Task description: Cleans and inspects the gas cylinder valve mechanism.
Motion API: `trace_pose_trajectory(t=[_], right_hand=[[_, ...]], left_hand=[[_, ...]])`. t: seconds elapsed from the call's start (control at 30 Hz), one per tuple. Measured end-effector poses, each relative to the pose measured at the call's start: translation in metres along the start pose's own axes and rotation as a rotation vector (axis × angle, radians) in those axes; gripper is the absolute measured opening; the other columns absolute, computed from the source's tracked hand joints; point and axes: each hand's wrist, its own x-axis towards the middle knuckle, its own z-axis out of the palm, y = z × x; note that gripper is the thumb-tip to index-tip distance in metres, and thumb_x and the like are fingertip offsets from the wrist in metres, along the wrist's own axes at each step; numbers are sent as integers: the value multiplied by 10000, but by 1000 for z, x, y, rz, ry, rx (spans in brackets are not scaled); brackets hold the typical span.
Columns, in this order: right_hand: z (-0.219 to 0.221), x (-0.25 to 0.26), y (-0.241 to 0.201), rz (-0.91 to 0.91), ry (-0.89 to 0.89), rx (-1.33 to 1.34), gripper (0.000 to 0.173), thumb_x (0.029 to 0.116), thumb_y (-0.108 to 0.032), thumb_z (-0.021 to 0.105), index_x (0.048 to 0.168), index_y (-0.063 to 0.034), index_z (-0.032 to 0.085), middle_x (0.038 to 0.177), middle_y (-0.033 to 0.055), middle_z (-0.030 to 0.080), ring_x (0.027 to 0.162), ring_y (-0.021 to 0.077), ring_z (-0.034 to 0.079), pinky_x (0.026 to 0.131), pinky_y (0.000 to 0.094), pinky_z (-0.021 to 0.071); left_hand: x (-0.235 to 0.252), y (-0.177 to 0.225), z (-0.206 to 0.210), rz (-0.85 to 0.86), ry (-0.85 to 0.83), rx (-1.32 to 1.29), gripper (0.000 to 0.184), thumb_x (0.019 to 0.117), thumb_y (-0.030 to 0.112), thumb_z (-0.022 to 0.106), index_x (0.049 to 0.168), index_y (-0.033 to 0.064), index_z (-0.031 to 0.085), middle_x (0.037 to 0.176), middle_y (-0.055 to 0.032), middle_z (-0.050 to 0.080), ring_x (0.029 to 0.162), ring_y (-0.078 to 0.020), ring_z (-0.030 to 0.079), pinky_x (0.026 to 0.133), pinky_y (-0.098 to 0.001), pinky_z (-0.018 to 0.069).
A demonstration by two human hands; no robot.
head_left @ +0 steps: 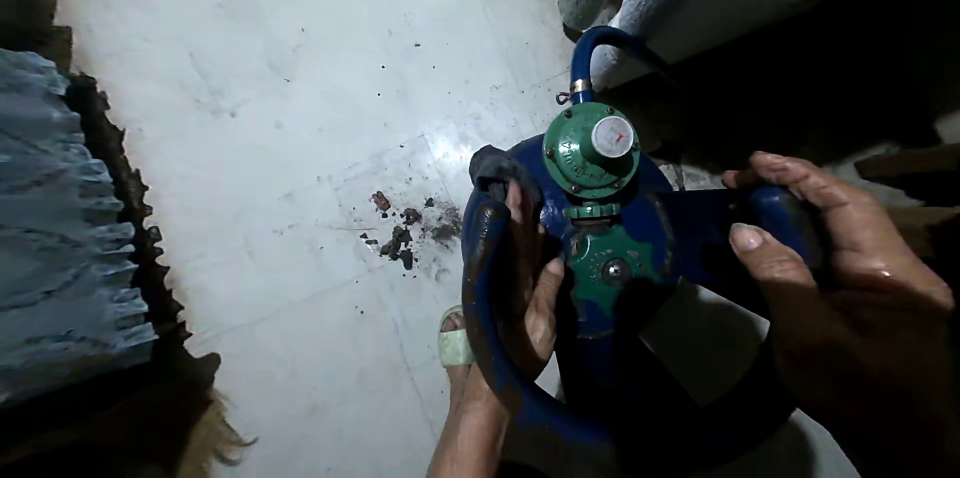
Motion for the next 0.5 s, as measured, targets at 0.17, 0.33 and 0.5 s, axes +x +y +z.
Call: trace_pose_trajectory(t=[0.17,0.33,0.5], right_hand=[[-2,-1,-2,65,-10,-34,457,1023,-207,505,1444,-29,496,1405,39,596,1244,-16,568,1011,176,500],[-1,0,-3,128,-15,-45,493,1021,-247,512,1472,-51,469,1400,32,597,1220,-7,577,991,180,502],[-2,0,-1,118,-29,-50,487,1027,-280,503,1455,-50,485,1405,41,598,1238,6,576,1009,205,504]], left_hand=[[-53,14,-4,64,135,393,367,1021,154,549,1374,67,607,1346,-68,656,1226,-70,613,1055,-253,500],[-55,8,7,-96,301,575,428,938,267,714,1205,-61,648,1015,-98,727,916,-75,698,864,-240,582],[-44,11,15,-108,314,742,351,890,174,721,1152,-56,691,961,-144,748,849,-199,735,787,-345,602]])
